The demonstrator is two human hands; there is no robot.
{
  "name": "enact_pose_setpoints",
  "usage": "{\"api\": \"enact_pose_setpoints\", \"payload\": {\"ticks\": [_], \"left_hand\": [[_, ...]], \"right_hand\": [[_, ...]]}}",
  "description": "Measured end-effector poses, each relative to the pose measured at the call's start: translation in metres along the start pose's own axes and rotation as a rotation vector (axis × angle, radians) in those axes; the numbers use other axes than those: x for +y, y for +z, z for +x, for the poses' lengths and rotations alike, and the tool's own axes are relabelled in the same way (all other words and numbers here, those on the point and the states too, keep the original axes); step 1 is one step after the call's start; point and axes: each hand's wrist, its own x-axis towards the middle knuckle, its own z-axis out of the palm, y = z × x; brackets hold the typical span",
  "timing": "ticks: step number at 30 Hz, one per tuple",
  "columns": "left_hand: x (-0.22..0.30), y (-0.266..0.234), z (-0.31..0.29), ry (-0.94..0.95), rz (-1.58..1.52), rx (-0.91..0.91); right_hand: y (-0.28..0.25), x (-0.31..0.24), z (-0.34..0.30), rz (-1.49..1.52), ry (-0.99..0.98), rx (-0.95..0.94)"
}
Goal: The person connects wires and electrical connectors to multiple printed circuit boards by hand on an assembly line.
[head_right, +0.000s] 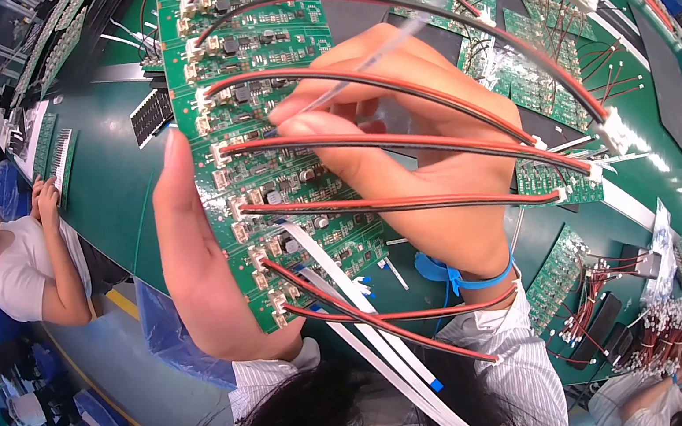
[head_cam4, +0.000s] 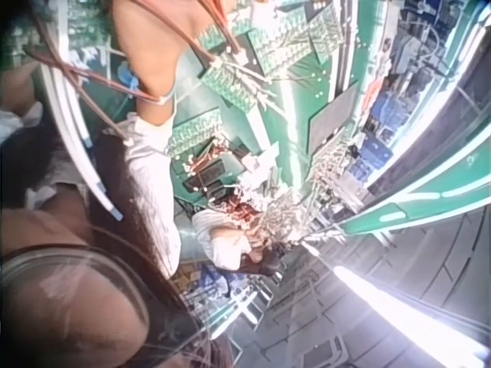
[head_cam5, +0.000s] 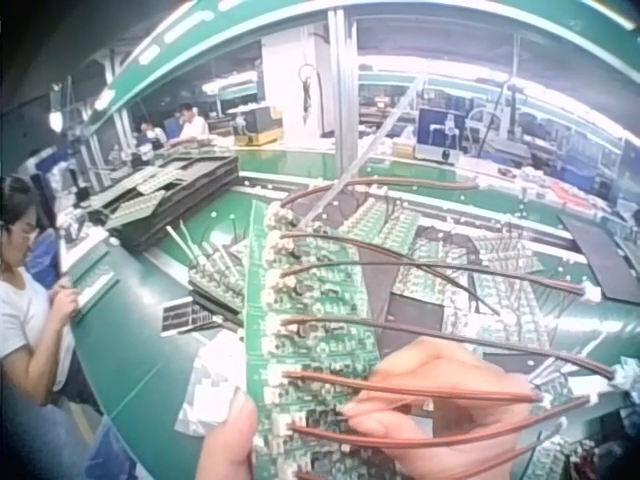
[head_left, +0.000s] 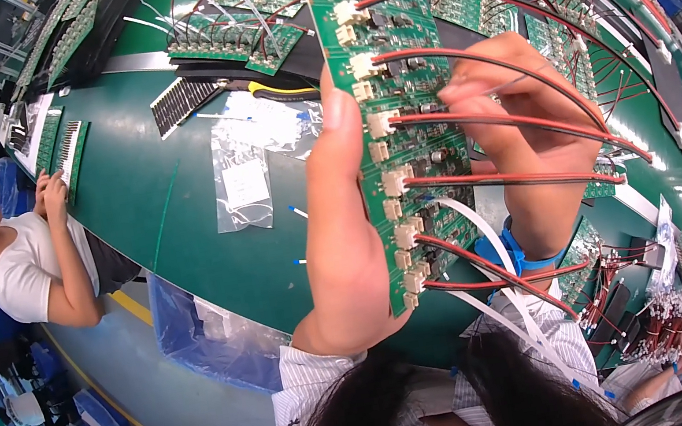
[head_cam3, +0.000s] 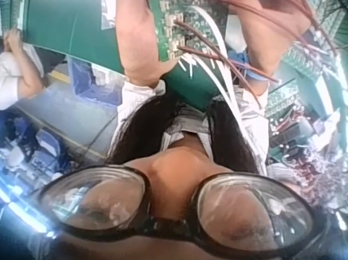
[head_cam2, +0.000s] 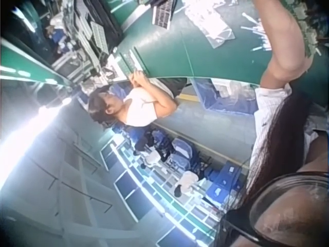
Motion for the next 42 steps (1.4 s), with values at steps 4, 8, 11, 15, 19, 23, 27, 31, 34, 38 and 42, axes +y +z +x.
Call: {"api": "enact_pose_setpoints", "payload": {"ticks": [4, 8, 11, 15, 19, 23, 27, 31, 34, 38, 42], "left_hand": [[-0.001, -0.007, 0.002, -0.036, -0.104, -0.106], [-0.011, -0.013, -0.001, 0.169, -0.122, -0.316], [-0.012, -0.012, 0.000, 0.151, -0.139, -0.333], [-0.013, -0.013, 0.002, 0.114, -0.176, -0.355], [-0.012, -0.015, 0.003, 0.084, -0.207, -0.369], [-0.009, -0.015, 0.003, 0.058, -0.232, -0.381], [-0.010, -0.016, 0.003, 0.076, -0.192, -0.369], [-0.009, -0.019, 0.002, 0.087, -0.170, -0.373], [-0.009, -0.020, 0.002, 0.096, -0.149, -0.381], [-0.010, -0.019, 0.002, 0.107, -0.121, -0.393], [-0.011, -0.021, 0.003, 0.111, -0.099, -0.405]], "right_hand": [[-0.003, 0.011, 0.004, -0.106, -0.169, 0.057], [-0.001, 0.009, 0.000, -0.055, -0.137, 0.054], [-0.001, 0.006, -0.001, -0.108, -0.144, 0.087], [-0.003, 0.005, -0.001, -0.128, -0.176, 0.069], [-0.002, 0.001, -0.002, -0.129, -0.102, 0.062], [-0.003, 0.001, 0.000, -0.153, -0.140, 0.026], [-0.005, 0.002, 0.000, -0.128, -0.160, 0.022], [-0.001, 0.002, -0.001, -0.130, -0.132, 0.072], [-0.003, 0.003, 0.001, -0.212, -0.205, 0.047], [0.000, 0.003, 0.000, -0.195, -0.240, 0.023], [0.002, 0.005, -0.002, -0.184, -0.246, 0.090]]}}
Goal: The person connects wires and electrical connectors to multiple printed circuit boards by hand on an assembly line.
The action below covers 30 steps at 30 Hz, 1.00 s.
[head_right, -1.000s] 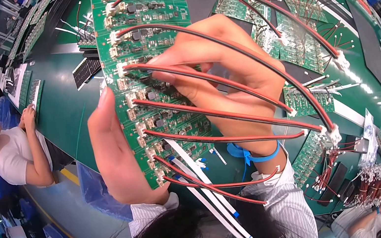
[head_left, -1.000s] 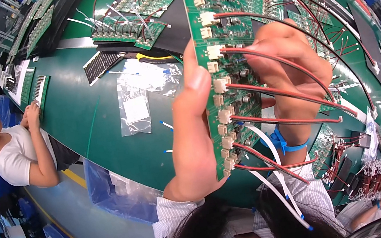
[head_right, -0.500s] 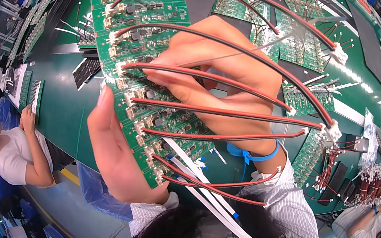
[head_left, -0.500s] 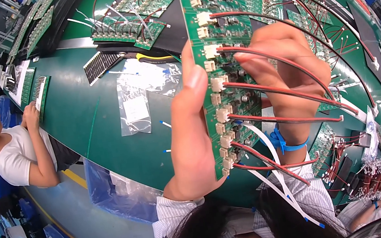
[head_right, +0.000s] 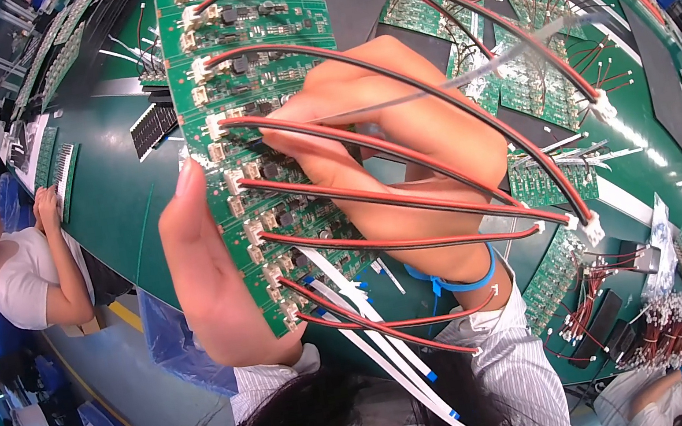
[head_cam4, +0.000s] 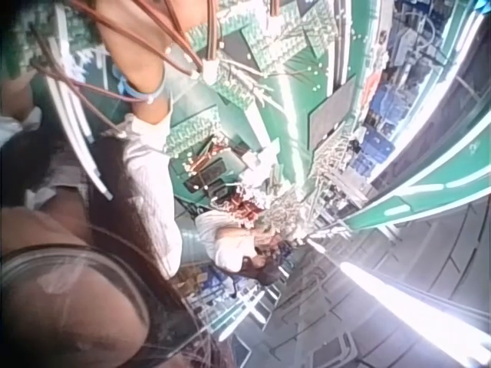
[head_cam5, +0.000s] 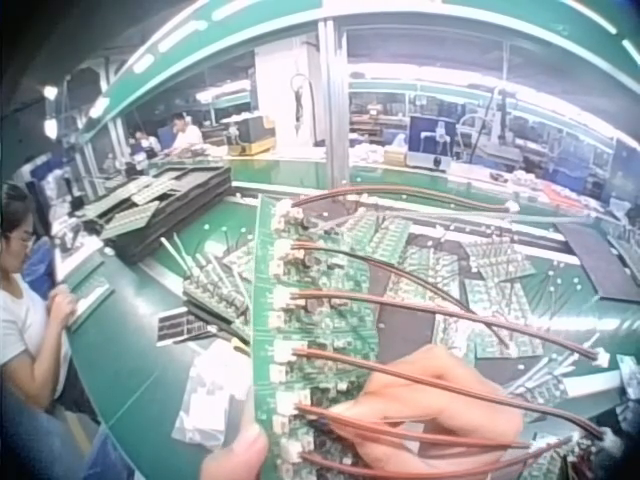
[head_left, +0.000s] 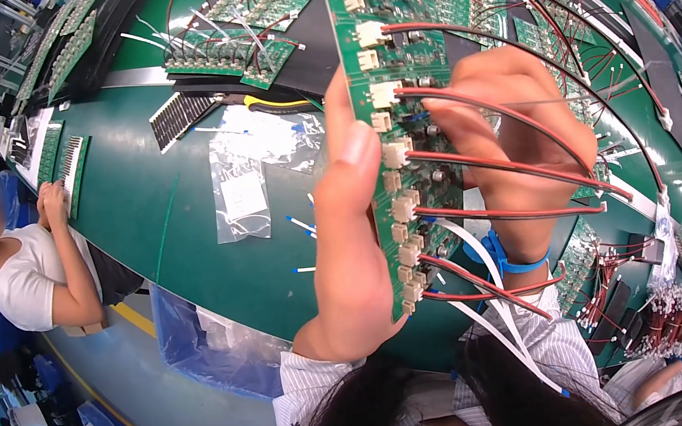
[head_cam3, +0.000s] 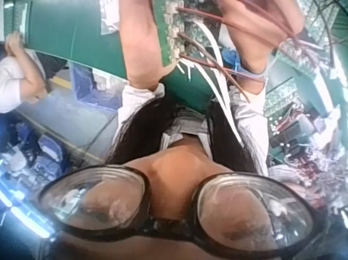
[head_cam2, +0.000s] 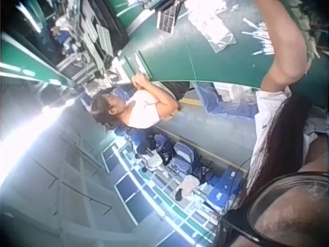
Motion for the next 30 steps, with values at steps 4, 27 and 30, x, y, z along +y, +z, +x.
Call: {"api": "enact_pose_setpoints", "payload": {"ticks": [4, 27, 30], "left_hand": [[0.000, 0.004, -0.001, -0.014, 0.019, 0.028], [0.003, 0.014, 0.005, -0.133, 0.131, 0.232], [0.006, 0.015, 0.004, -0.139, 0.153, 0.264]], "right_hand": [[0.001, -0.005, -0.002, 0.097, 0.112, 0.039], [-0.006, 0.001, 0.004, 0.061, 0.080, -0.085], [-0.003, -0.001, 0.004, 0.137, 0.130, -0.107]]}}
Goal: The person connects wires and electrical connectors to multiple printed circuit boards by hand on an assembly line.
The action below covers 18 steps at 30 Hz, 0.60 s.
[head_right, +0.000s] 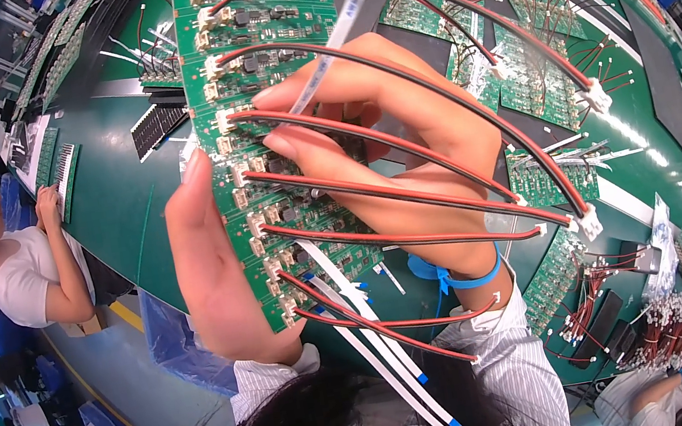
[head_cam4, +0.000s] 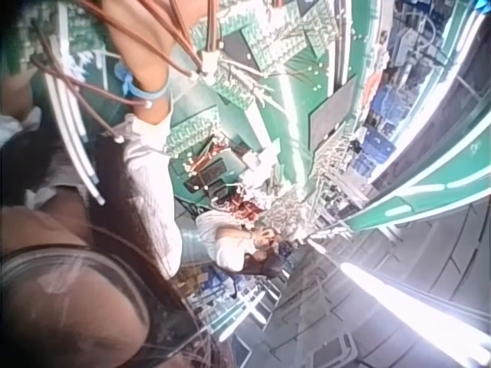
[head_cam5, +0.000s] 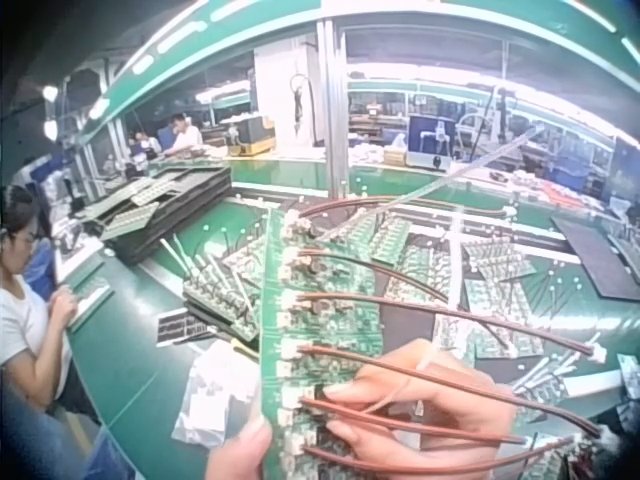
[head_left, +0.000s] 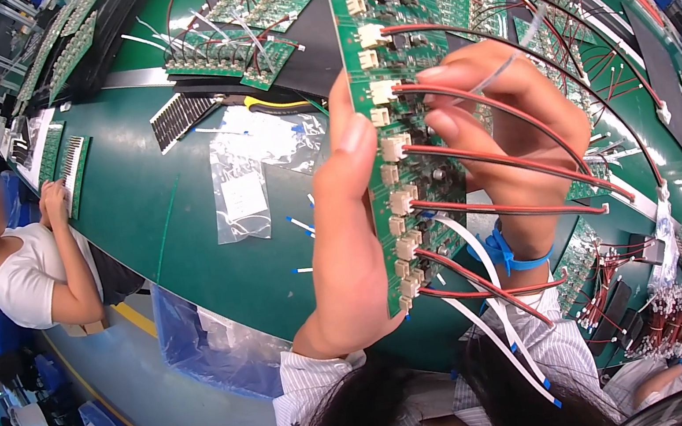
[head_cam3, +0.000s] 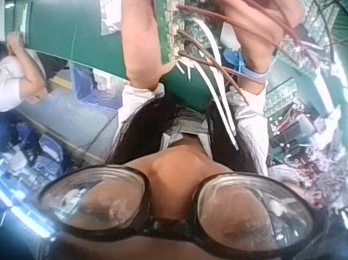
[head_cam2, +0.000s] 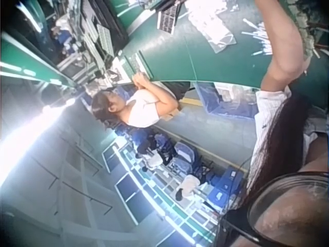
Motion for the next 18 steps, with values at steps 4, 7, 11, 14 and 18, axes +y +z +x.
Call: {"api": "enact_pose_setpoints", "payload": {"ticks": [4, 7, 11, 14, 18], "left_hand": [[-0.003, -0.001, 0.002, -0.080, -0.042, -0.020], [-0.005, 0.001, -0.002, 0.048, -0.177, -0.053], [-0.007, 0.003, -0.002, 0.078, -0.187, -0.071], [0.000, 0.013, 0.000, 0.016, 0.144, 0.047], [-0.001, 0.010, 0.003, -0.121, 0.310, 0.187]], "right_hand": [[-0.005, 0.004, 0.000, 0.088, -0.021, 0.022], [0.002, -0.003, -0.002, 0.154, 0.076, 0.060], [0.004, 0.001, -0.004, 0.204, 0.045, 0.089], [0.006, 0.000, -0.004, 0.287, 0.152, 0.141], [0.008, 0.000, -0.004, 0.252, 0.121, 0.160]]}}
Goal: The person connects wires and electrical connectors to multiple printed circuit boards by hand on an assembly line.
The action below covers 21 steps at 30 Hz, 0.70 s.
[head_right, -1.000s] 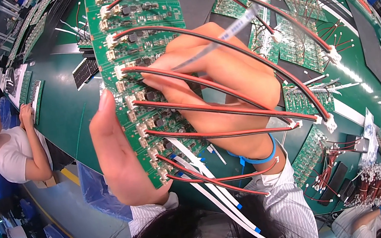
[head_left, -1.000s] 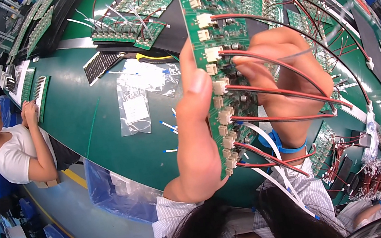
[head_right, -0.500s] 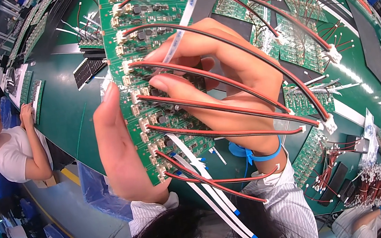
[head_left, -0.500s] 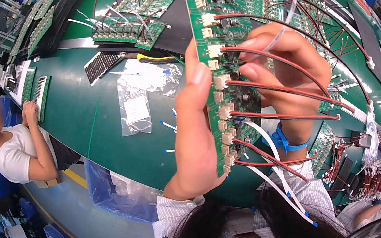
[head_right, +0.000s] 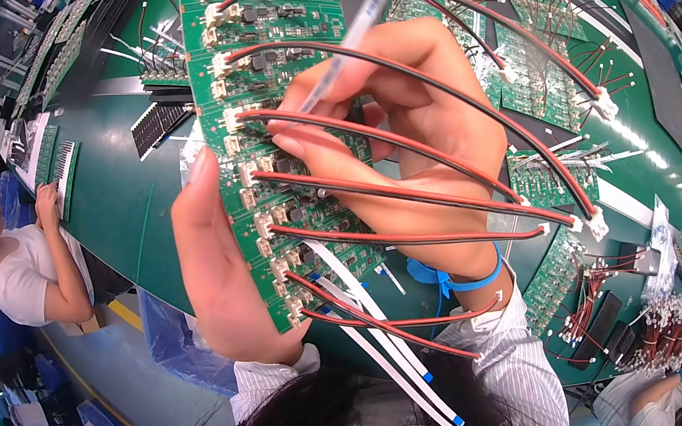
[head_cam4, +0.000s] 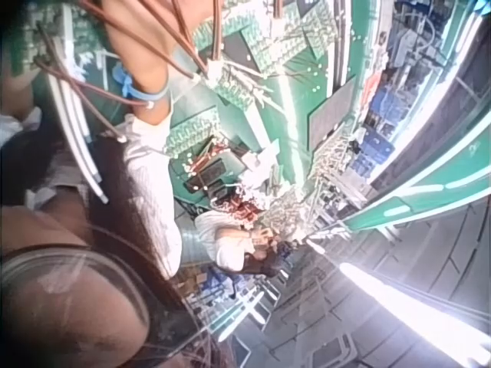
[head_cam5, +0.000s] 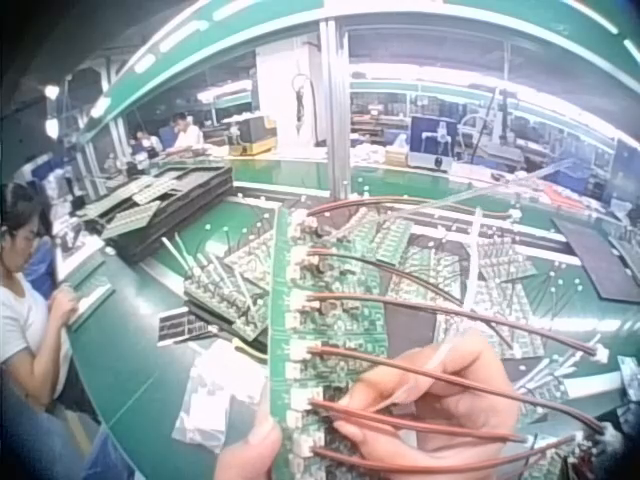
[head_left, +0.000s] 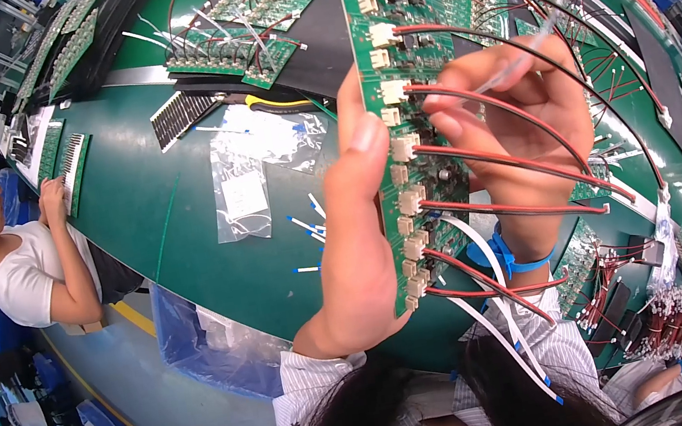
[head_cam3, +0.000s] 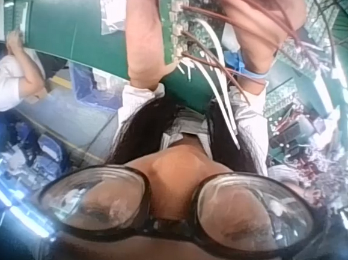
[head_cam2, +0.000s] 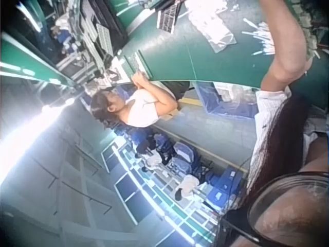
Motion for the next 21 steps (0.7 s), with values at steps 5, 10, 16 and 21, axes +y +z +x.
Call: {"api": "enact_pose_setpoints", "payload": {"ticks": [5, 10, 16, 21], "left_hand": [[0.001, 0.007, -0.002, 0.011, 0.012, 0.004], [0.000, 0.005, -0.002, -0.021, 0.047, -0.014], [0.002, 0.010, 0.000, 0.010, 0.051, -0.015], [-0.004, 0.001, -0.003, -0.018, 0.013, -0.018]], "right_hand": [[-0.001, 0.004, 0.000, 0.033, -0.090, -0.025], [-0.002, 0.003, -0.001, -0.001, -0.052, -0.011], [-0.001, 0.005, -0.001, 0.033, -0.119, -0.035], [-0.002, 0.013, 0.000, 0.082, -0.133, -0.043]]}}
